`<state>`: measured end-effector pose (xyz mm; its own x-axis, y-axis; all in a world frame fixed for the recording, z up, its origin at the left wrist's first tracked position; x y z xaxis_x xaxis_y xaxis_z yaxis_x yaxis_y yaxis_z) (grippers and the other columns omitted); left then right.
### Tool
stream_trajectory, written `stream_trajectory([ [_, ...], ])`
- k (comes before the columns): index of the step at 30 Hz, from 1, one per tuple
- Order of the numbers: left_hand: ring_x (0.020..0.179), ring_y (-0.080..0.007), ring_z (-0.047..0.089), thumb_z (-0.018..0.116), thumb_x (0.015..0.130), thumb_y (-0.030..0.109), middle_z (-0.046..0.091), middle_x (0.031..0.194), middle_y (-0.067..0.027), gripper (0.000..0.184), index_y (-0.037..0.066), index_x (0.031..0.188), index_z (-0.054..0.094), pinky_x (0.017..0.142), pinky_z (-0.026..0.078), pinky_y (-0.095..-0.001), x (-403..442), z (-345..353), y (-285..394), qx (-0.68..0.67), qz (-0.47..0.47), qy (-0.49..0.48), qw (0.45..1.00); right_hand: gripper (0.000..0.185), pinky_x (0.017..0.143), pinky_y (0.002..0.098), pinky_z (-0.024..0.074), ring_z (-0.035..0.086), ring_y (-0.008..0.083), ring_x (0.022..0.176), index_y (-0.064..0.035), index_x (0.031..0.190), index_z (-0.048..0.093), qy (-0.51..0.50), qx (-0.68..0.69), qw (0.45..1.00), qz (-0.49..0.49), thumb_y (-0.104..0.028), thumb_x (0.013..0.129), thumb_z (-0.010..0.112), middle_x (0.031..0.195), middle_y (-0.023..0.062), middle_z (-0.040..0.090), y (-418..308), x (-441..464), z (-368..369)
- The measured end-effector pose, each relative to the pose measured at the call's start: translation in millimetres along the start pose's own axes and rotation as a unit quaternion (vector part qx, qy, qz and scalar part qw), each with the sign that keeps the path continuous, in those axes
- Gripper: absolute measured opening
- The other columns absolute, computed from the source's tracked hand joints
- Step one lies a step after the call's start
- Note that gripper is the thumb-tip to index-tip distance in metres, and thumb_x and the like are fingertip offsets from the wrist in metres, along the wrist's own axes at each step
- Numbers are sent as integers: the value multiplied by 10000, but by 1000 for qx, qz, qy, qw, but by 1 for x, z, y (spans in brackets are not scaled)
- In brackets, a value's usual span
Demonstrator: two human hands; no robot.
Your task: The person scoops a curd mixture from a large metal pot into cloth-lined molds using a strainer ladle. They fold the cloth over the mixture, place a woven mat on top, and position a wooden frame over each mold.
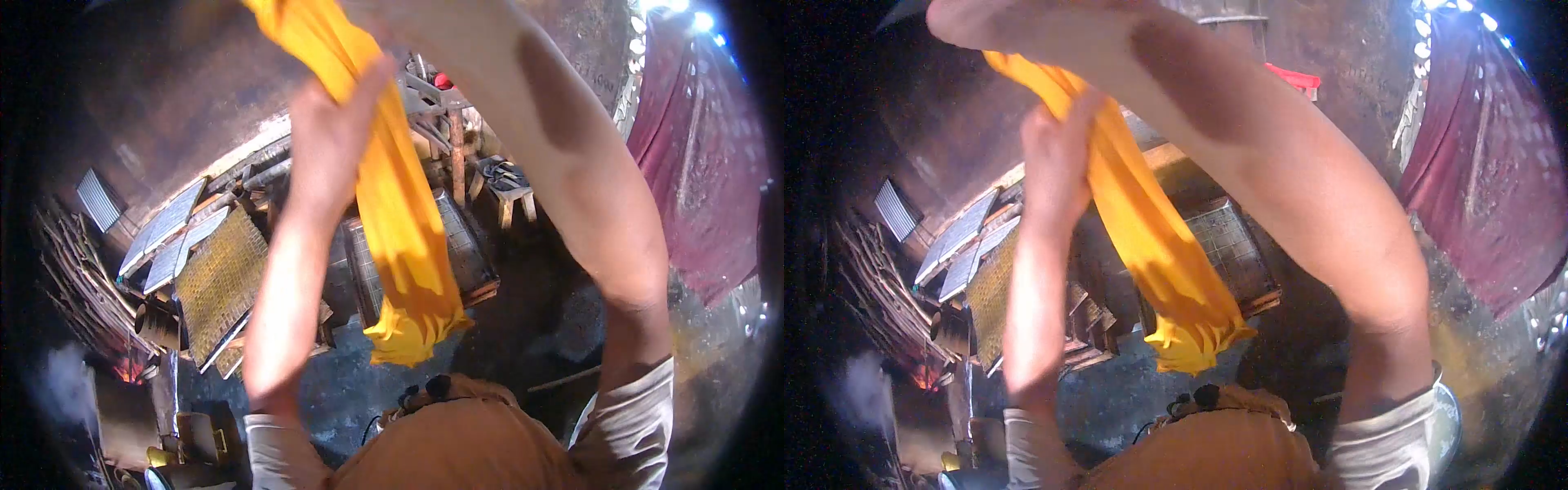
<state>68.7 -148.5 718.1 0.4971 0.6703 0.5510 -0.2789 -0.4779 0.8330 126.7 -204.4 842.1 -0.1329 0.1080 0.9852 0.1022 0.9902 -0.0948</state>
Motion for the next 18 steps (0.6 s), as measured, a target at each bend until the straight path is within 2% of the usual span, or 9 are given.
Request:
stream_trajectory([
  [2,702,-180,585,556,825,134,597,820,-60,207,-5,978,550,614,472,-320,35,-13,7,-46,64,120,990,555,792,310,476,578,244,929,13,1256,378,73,-255,964,-23,-81,739,555,1035,193,564,-48,-35,-3],
  [6,808,-201,578,479,869,158,582,904,-90,225,-11,1006,536,692,473,-314,79,-66,51,-82,167,161,969,828,892,377,406,510,257,1058,-83,1328,272,90,-263,957,79,-324,680,728,1187,164,486,26,-184,-13],
  [7,863,-211,575,447,888,173,577,962,-107,258,-16,1048,519,728,473,-310,82,-78,68,-81,189,141,969,878,963,394,339,455,281,1138,-77,1350,266,21,18,967,254,-352,663,739,1228,174,463,60,-256,4],
  [9,922,-221,570,412,909,191,571,1024,-125,295,-22,1092,501,768,470,-304,86,-102,99,-66,221,103,968,623,899,366,399,549,235,1026,-26,1129,541,-158,-20,798,581,-325,626,757,1035,148,604,62,-408,30],
  [10,927,-222,568,409,910,193,571,1027,-127,298,-23,1095,499,772,467,-304,81,-116,110,-43,226,92,969,593,828,373,446,604,243,911,-49,1083,575,-234,-66,746,620,-349,605,759,932,147,636,68,-472,38],
  [11,931,-222,567,406,911,194,570,1031,-128,302,-24,1098,498,776,465,-303,74,-132,121,-10,228,91,969,625,776,389,471,618,280,857,-95,1079,581,-153,35,796,585,-411,570,760,927,148,639,76,-530,43],
  [13,940,-223,563,400,913,198,568,1038,-130,308,-25,1103,495,784,461,-302,59,-163,131,69,218,96,969,596,709,382,495,630,300,745,-86,1058,584,-177,-127,788,576,-424,592,735,868,154,640,63,-603,33],
  [15,949,-224,560,394,915,201,566,1045,-133,315,-27,1109,492,792,456,-301,45,-190,135,164,198,113,960,469,739,384,483,621,286,791,-101,1047,589,-298,-167,625,702,-384,681,669,929,141,627,45,-636,10],
  [18,963,-225,554,385,918,207,564,1056,-137,325,-29,1117,487,804,450,-300,30,-226,143,296,172,139,929,322,683,367,473,609,258,749,-90,953,612,-249,-288,584,717,-321,729,603,868,118,627,21,-693,-47],
])
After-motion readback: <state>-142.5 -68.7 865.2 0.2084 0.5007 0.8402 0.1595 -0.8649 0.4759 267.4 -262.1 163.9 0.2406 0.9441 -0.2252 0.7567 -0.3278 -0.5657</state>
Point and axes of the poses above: each hand's wrist, its own x-axis towards the middle knuckle, its own z-axis out of the palm, y = z × x, the point moved 4 cm from there along x, towards the middle knuckle
